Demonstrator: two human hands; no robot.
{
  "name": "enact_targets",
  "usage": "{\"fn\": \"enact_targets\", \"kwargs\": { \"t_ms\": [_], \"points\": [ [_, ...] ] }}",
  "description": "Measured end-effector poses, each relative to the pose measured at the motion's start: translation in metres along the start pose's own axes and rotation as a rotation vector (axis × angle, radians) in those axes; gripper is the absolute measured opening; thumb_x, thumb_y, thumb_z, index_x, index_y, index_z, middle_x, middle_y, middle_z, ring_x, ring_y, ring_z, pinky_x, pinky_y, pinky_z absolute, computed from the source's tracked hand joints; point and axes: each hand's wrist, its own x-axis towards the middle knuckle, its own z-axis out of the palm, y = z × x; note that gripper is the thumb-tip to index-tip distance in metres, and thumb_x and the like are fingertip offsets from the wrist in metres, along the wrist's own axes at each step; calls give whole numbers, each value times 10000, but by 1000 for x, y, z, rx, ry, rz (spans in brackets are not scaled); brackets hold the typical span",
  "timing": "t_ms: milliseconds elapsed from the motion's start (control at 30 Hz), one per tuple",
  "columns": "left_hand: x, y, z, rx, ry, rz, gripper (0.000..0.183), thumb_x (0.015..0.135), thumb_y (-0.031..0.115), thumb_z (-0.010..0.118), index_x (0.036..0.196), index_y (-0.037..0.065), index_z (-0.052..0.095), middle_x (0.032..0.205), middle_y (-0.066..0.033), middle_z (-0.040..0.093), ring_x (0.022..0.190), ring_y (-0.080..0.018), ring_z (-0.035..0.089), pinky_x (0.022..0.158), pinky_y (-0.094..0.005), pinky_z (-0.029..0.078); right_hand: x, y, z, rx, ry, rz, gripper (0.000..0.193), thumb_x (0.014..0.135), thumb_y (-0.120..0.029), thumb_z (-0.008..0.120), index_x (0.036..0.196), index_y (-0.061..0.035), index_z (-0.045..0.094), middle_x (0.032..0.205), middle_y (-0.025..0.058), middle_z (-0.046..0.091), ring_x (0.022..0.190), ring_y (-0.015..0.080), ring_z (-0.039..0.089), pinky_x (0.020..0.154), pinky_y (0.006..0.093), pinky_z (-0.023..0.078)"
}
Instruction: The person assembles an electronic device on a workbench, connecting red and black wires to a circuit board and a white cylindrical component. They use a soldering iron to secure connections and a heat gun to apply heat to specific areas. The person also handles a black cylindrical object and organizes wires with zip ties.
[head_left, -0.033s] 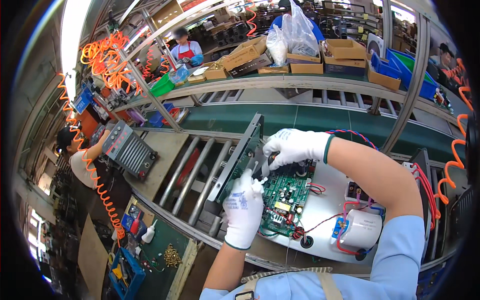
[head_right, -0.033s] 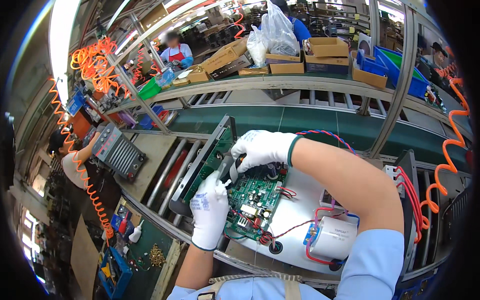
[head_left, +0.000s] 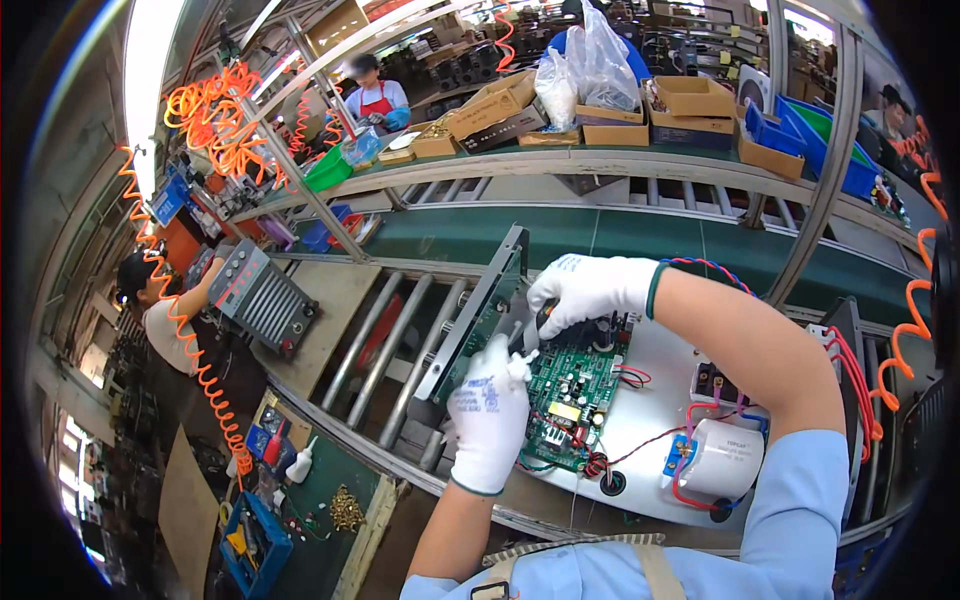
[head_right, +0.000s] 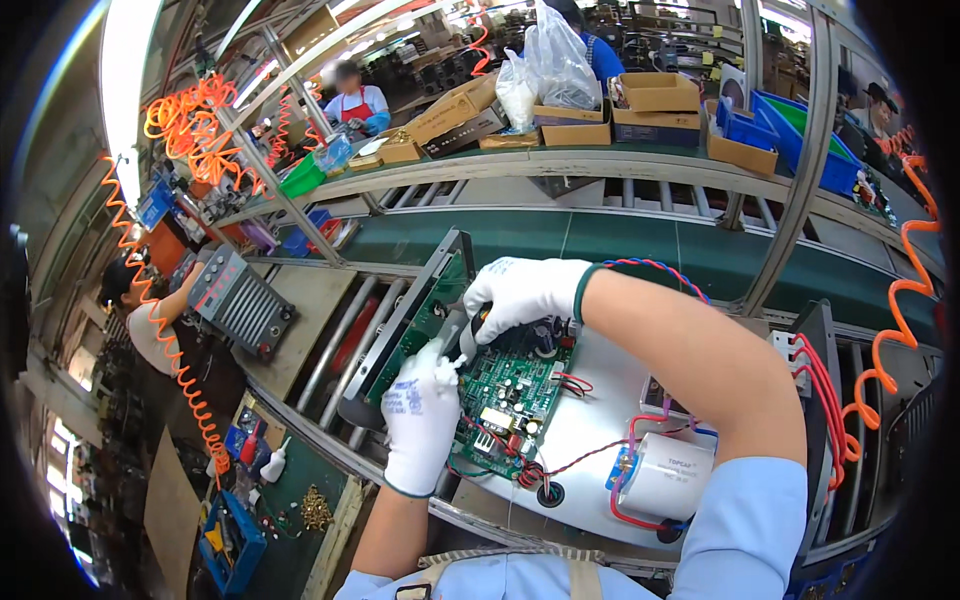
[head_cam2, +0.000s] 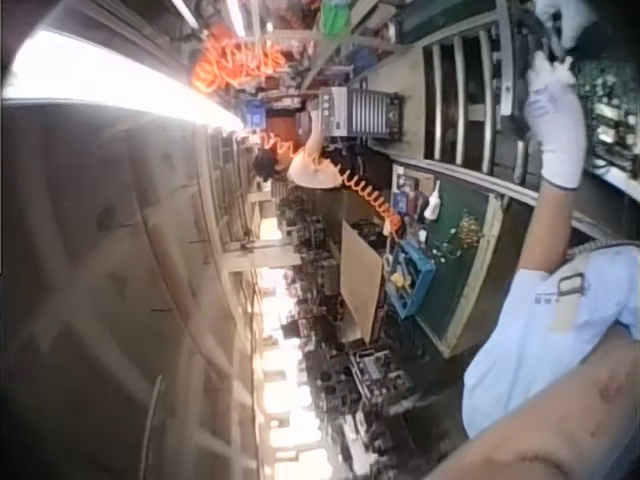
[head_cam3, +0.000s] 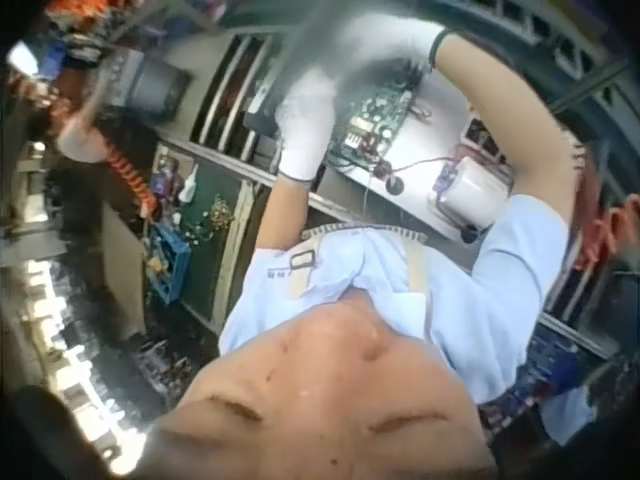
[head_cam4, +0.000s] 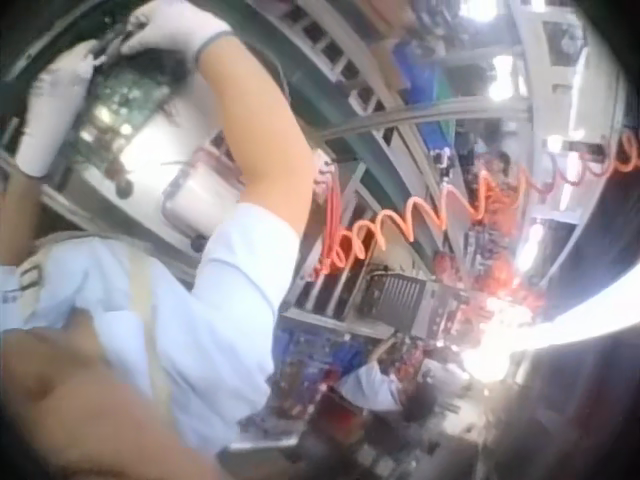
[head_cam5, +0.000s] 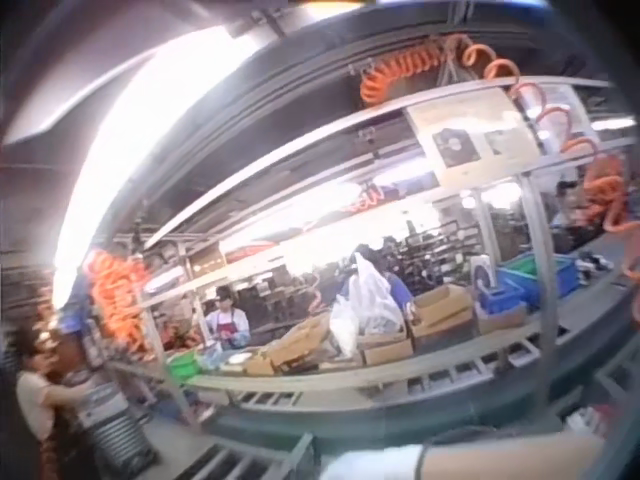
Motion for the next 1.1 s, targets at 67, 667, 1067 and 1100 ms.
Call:
{"fn": "enact_targets", "kwargs": {
  "t_ms": [67, 667, 1067, 1100],
  "points": [
    [7, 5, 2, 89, -88, -27, 193, 902, 144, 570, 1090, 113, 602, 904, -157, 657, 831, -352, 675, 700, -459, 543, -3, -8, -5, 137, -19, 51, 366, 764, -308, 786, 1032, -68, 718, 930, 114, 716, 895, 244, 681, 803, 346, 512],
    [24, -4, 36, -94, -118, -19, 112, 906, 163, 552, 978, 108, 618, 913, -170, 659, 838, -379, 650, 717, -476, 509, -31, -23, 39, -160, 284, 245, 357, 809, -420, 627, 983, -138, 760, 838, 96, 719, 884, 278, 688, 820, 431, 454],
    [24, -11, 19, -417, -110, 50, 256, 953, 178, 509, 1076, 36, 683, 868, -145, 707, 793, -300, 691, 726, -373, 527, -39, -33, 32, 1, 220, 219, 259, 799, -319, 643, 915, -107, 735, 826, 95, 708, 825, 231, 685, 834, 364, 455],
    [23, -15, 22, -471, -116, 66, 254, 954, 159, 515, 1094, 24, 678, 857, -121, 709, 716, -239, 668, 657, -335, 509, -44, -28, 30, 5, 179, 162, 280, 812, -324, 657, 933, -82, 730, 862, 114, 706, 835, 247, 684, 796, 356, 478]
  ]
}}
